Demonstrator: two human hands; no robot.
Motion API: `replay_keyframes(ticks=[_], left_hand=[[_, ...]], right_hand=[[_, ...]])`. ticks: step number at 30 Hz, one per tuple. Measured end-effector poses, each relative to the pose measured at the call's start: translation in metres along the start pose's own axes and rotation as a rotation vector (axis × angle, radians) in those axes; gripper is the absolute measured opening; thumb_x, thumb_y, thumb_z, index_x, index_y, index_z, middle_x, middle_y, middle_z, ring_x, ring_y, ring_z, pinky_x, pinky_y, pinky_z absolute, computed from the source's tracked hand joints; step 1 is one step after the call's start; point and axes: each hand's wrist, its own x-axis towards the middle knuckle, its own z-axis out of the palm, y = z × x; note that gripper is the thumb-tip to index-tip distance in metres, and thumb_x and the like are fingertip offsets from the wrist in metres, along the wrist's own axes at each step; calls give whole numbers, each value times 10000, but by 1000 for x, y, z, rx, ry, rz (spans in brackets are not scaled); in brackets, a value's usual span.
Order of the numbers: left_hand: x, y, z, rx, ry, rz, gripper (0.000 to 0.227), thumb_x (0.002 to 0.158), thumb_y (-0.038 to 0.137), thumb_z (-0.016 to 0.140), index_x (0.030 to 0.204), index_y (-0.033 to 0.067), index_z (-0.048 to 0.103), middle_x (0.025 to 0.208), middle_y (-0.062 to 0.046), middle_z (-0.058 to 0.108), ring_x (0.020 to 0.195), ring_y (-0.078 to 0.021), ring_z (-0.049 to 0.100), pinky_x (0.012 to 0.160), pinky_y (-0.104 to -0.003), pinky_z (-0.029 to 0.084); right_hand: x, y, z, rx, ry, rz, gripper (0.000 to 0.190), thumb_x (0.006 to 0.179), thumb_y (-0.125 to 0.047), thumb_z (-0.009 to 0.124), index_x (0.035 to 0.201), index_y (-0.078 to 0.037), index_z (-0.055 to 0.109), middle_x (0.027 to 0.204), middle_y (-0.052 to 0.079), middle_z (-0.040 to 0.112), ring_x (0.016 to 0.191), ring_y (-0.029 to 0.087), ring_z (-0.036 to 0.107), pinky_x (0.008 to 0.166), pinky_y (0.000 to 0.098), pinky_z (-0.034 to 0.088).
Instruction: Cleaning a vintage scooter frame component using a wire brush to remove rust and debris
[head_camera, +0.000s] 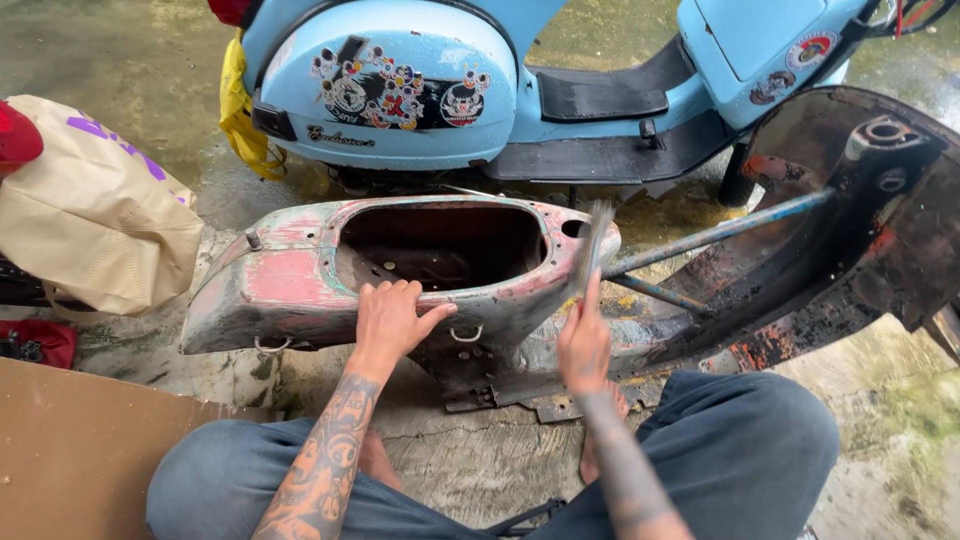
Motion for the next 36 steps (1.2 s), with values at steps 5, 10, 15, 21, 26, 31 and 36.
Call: replay_keyframes(ticks=[5, 10, 15, 21, 26, 31, 36], left_hand=[[6, -4, 5, 20, 72, 28, 704, 878, 823, 474, 856, 139, 637, 814, -59, 632, 836, -284, 629, 795, -424, 405], [2, -7, 18, 5, 64, 6, 700, 881, 823, 463, 847, 147, 638, 798, -44, 623, 817, -275, 623, 785, -415, 401], [2, -12, 25, 32, 142, 38, 708, 867, 838, 461, 834, 151, 629, 796, -56, 631, 819, -287, 633, 777, -426, 405], [1, -8, 19, 41, 112, 25, 703, 861, 829, 482, 834, 141, 625, 796, -68, 623, 821, -296, 629, 775, -427, 399], [2, -8, 17, 30, 52, 13, 691, 890, 822, 462, 832, 152, 622, 774, -35, 600, 782, -269, 602, 760, -396, 381], [-6, -4, 13, 16, 35, 12, 666, 897, 795, 477, 844, 147, 622, 782, -41, 593, 790, -271, 593, 767, -394, 378], [3, -8, 19, 31, 111, 32, 721, 886, 838, 447, 849, 138, 617, 793, -59, 602, 814, -281, 602, 768, -412, 388]], right_hand=[[25, 1, -10, -74, -24, 41, 646, 1019, -155, 418, 1644, -162, 256, 937, 304, 692, 873, 512, 693, 798, 598, 556], [-98, -2, 21, 130, -151, 46, 620, 1037, -221, 364, 1643, -160, 248, 974, 272, 726, 784, 384, 729, 724, 438, 608], [-39, -16, 4, -75, -128, -33, 605, 1052, -233, 379, 1641, -177, 250, 832, 302, 685, 772, 508, 691, 696, 612, 543], [12, -35, -23, 39, -21, -42, 633, 1039, -169, 396, 1648, -131, 229, 878, 330, 701, 802, 510, 703, 672, 579, 564], [-77, -9, 23, 41, -127, 45, 623, 1042, -249, 359, 1651, -214, 229, 966, 273, 722, 786, 425, 724, 691, 510, 589], [-7, -17, 0, 10, -82, 5, 630, 1060, -201, 375, 1661, -185, 190, 860, 334, 683, 791, 546, 672, 681, 620, 528], [-20, -31, -10, 35, -79, 41, 625, 1049, -233, 390, 1652, -219, 231, 851, 315, 702, 791, 536, 680, 666, 610, 524]])
